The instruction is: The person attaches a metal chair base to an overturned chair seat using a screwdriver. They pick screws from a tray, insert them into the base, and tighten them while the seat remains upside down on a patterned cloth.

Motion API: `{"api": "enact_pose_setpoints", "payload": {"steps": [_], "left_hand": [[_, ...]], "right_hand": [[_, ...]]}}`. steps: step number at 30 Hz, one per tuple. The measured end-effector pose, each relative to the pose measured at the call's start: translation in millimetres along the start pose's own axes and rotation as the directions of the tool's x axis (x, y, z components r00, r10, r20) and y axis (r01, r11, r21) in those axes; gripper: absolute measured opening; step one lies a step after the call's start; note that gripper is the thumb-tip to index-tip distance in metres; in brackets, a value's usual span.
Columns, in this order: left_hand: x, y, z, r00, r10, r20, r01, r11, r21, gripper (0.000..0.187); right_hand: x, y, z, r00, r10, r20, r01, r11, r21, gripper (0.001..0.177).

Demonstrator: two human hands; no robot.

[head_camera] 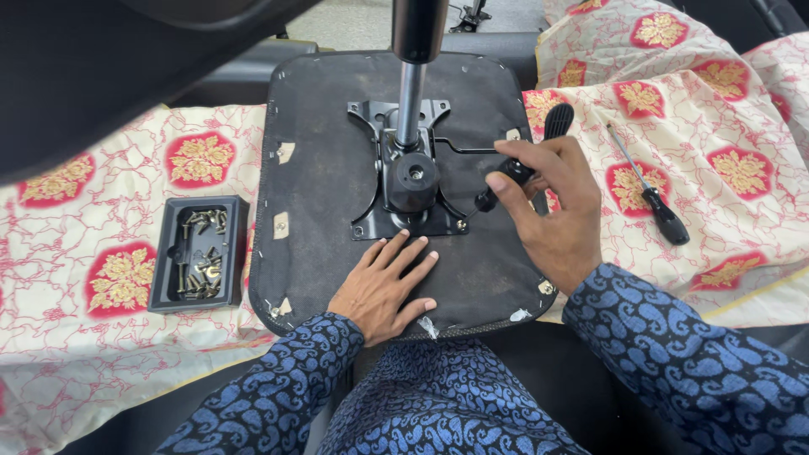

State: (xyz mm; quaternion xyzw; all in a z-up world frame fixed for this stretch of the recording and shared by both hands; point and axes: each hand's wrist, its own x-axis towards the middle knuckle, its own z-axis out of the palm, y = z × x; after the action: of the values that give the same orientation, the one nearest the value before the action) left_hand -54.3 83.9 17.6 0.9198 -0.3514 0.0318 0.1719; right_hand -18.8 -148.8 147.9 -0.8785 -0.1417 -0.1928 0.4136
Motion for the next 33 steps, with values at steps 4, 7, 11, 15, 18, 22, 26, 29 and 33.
{"api": "enact_pose_setpoints", "payload": {"steps": [4,7,11,15,18,22,26,29,33], "left_hand": [[-5,-6,5,0.999,0.018,0.043,-0.018,1.000,0.001,0.071],[-8,-7,8,1.000,0.017,0.024,-0.017,1.000,-0.012,0.069],[-8,-5,6,1.000,-0.012,0.023,0.012,0.999,-0.030,0.067],[-7,-4,4,1.000,-0.017,0.006,0.017,0.998,-0.052,0.066],[-7,0,2,0.999,-0.046,-0.029,0.044,0.996,-0.074,0.064],[12,11,2,0.989,-0.090,-0.120,0.092,0.996,0.011,0.060],[32,22,0,0.981,-0.184,-0.054,0.178,0.979,-0.100,0.057],[44,25,-3,0.979,-0.177,-0.102,0.171,0.983,-0.064,0.057],[47,25,-1,0.979,-0.188,-0.084,0.187,0.982,-0.021,0.057]], "right_hand": [[-4,-2,-2,0.990,-0.140,-0.012,0.140,0.989,0.047,0.040],[-4,0,-6,0.976,-0.218,0.015,0.214,0.968,0.132,0.044],[1,2,-12,0.978,-0.186,0.092,0.186,0.982,0.000,0.042],[6,-1,-7,0.998,0.055,0.020,-0.054,0.998,-0.046,0.037],[7,-8,-3,0.981,0.187,-0.054,-0.190,0.980,-0.057,0.035],[3,-13,0,0.992,-0.084,-0.092,0.095,0.988,0.122,0.039],[-2,-12,7,0.994,0.099,-0.056,-0.085,0.973,0.214,0.035],[-4,-7,6,0.989,0.118,-0.087,-0.109,0.988,0.107,0.032],[0,-2,5,0.986,0.125,-0.115,-0.115,0.989,0.088,0.034]]}}
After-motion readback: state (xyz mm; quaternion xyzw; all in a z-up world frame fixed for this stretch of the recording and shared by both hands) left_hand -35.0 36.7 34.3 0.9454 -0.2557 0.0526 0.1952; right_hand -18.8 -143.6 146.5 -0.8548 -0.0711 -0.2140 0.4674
